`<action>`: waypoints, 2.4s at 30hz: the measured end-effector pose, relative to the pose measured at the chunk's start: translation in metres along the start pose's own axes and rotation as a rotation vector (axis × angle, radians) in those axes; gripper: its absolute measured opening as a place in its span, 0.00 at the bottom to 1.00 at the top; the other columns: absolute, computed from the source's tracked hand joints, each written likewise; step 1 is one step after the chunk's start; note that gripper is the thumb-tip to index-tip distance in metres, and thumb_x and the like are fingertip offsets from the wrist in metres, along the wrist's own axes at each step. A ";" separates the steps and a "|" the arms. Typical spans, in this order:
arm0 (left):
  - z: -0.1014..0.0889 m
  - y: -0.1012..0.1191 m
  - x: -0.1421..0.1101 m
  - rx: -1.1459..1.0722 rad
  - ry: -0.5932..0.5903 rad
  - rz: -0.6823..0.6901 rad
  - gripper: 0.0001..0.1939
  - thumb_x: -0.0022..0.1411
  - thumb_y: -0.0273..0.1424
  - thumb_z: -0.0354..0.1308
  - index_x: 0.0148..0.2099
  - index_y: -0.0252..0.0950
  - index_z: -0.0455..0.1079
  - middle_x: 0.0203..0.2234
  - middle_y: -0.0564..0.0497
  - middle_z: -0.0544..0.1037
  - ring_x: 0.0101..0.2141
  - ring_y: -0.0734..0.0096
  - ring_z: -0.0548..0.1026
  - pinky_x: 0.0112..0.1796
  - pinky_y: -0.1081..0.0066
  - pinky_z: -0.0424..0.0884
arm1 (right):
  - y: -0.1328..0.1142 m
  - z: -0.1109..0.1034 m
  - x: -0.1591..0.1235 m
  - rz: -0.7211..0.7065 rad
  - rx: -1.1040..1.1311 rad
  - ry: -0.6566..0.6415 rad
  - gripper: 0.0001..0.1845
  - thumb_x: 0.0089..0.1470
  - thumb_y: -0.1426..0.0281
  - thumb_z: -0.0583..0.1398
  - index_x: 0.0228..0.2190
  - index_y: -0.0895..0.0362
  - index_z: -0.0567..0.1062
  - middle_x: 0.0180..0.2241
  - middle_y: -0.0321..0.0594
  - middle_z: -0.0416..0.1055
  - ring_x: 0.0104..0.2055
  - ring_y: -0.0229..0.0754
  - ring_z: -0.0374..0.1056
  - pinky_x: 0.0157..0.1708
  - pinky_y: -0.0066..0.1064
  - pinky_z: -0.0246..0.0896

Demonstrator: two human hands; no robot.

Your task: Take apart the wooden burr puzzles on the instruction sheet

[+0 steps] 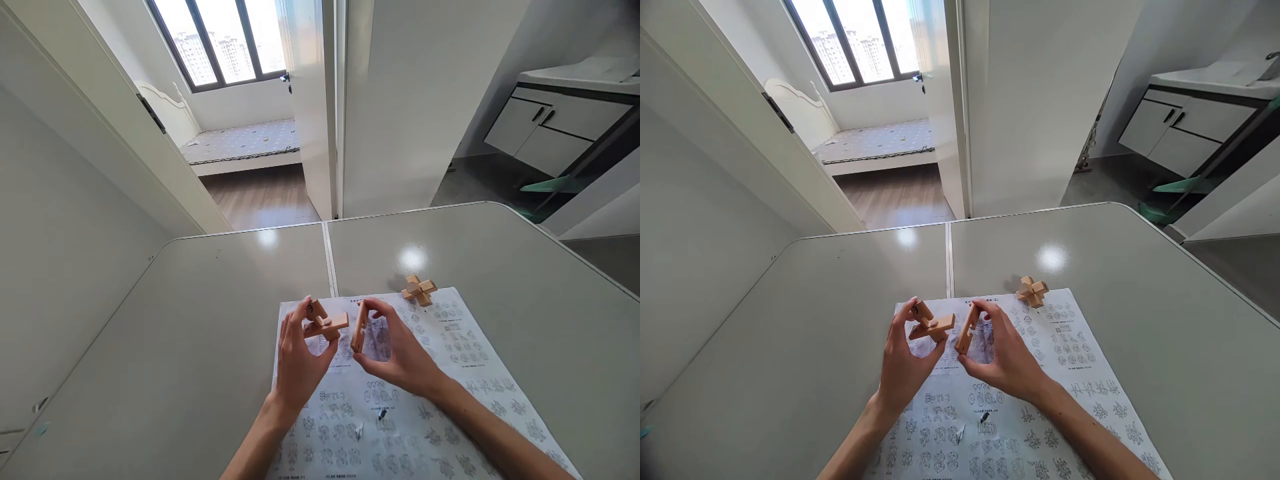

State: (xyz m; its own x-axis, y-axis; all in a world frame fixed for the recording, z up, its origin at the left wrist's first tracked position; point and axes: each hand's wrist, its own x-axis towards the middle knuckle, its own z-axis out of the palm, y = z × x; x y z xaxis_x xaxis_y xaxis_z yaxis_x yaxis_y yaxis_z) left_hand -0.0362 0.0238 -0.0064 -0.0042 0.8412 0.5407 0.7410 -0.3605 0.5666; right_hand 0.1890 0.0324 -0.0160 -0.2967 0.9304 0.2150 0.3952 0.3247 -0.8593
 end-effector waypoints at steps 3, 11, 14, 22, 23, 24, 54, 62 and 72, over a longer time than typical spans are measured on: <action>-0.001 0.004 0.001 -0.040 -0.004 -0.085 0.42 0.58 0.25 0.69 0.70 0.44 0.55 0.48 0.47 0.77 0.48 0.58 0.78 0.52 0.55 0.77 | -0.004 0.001 0.001 -0.043 -0.098 -0.036 0.45 0.53 0.65 0.70 0.66 0.46 0.56 0.61 0.50 0.66 0.61 0.62 0.66 0.59 0.56 0.68; -0.005 0.013 0.002 -0.071 -0.051 -0.159 0.43 0.56 0.25 0.72 0.68 0.46 0.56 0.44 0.50 0.78 0.47 0.61 0.79 0.50 0.58 0.79 | -0.005 0.002 0.003 -0.194 -0.297 -0.091 0.43 0.56 0.70 0.66 0.69 0.49 0.57 0.63 0.50 0.66 0.64 0.61 0.63 0.62 0.56 0.66; -0.005 0.013 0.002 -0.095 -0.073 -0.178 0.44 0.54 0.27 0.74 0.68 0.47 0.57 0.43 0.50 0.79 0.48 0.60 0.79 0.50 0.57 0.80 | -0.003 0.002 0.003 -0.227 -0.339 -0.089 0.40 0.56 0.69 0.66 0.67 0.50 0.61 0.64 0.51 0.67 0.65 0.62 0.62 0.62 0.56 0.66; -0.003 0.011 0.001 -0.171 -0.146 -0.197 0.46 0.53 0.32 0.76 0.68 0.47 0.57 0.42 0.52 0.77 0.42 0.64 0.79 0.46 0.60 0.81 | -0.002 0.003 0.003 -0.248 -0.353 -0.090 0.33 0.57 0.67 0.68 0.62 0.51 0.67 0.63 0.51 0.67 0.66 0.63 0.62 0.61 0.57 0.67; -0.003 0.011 0.001 -0.166 -0.157 -0.197 0.47 0.53 0.33 0.77 0.68 0.46 0.57 0.42 0.52 0.76 0.41 0.64 0.79 0.46 0.60 0.81 | -0.002 0.003 0.003 -0.247 -0.334 -0.079 0.34 0.58 0.66 0.67 0.63 0.50 0.66 0.63 0.51 0.67 0.66 0.62 0.62 0.61 0.56 0.67; -0.003 0.011 0.002 -0.162 -0.169 -0.196 0.47 0.53 0.34 0.77 0.68 0.46 0.57 0.42 0.52 0.76 0.41 0.64 0.79 0.46 0.60 0.80 | -0.002 0.002 0.003 -0.243 -0.309 -0.062 0.35 0.60 0.65 0.67 0.65 0.50 0.64 0.64 0.51 0.67 0.66 0.61 0.62 0.62 0.56 0.67; -0.007 0.018 0.006 -0.441 -0.415 -0.135 0.15 0.65 0.38 0.70 0.54 0.47 0.81 0.40 0.51 0.86 0.39 0.63 0.85 0.45 0.61 0.83 | -0.005 -0.003 0.003 -0.212 0.073 0.044 0.05 0.69 0.66 0.62 0.44 0.51 0.77 0.33 0.38 0.78 0.31 0.43 0.73 0.31 0.33 0.71; -0.006 0.020 0.007 -0.536 -0.434 -0.258 0.14 0.62 0.37 0.72 0.50 0.46 0.83 0.39 0.51 0.87 0.38 0.59 0.86 0.47 0.57 0.85 | -0.009 -0.003 0.003 -0.176 0.075 0.028 0.06 0.69 0.63 0.61 0.41 0.52 0.77 0.30 0.39 0.78 0.29 0.44 0.72 0.28 0.33 0.69; -0.007 0.023 0.010 -0.583 -0.477 -0.372 0.15 0.58 0.34 0.75 0.48 0.45 0.85 0.38 0.50 0.88 0.40 0.56 0.87 0.46 0.56 0.85 | -0.008 -0.001 0.001 -0.124 0.095 0.010 0.08 0.69 0.63 0.61 0.40 0.53 0.77 0.29 0.38 0.76 0.28 0.42 0.70 0.28 0.33 0.66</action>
State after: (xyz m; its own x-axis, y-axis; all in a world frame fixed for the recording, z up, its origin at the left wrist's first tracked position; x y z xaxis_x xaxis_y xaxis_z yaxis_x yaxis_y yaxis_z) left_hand -0.0238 0.0207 0.0169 0.2017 0.9794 0.0083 0.2807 -0.0659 0.9575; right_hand 0.1866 0.0312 -0.0083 -0.3291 0.8861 0.3262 0.2718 0.4198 -0.8660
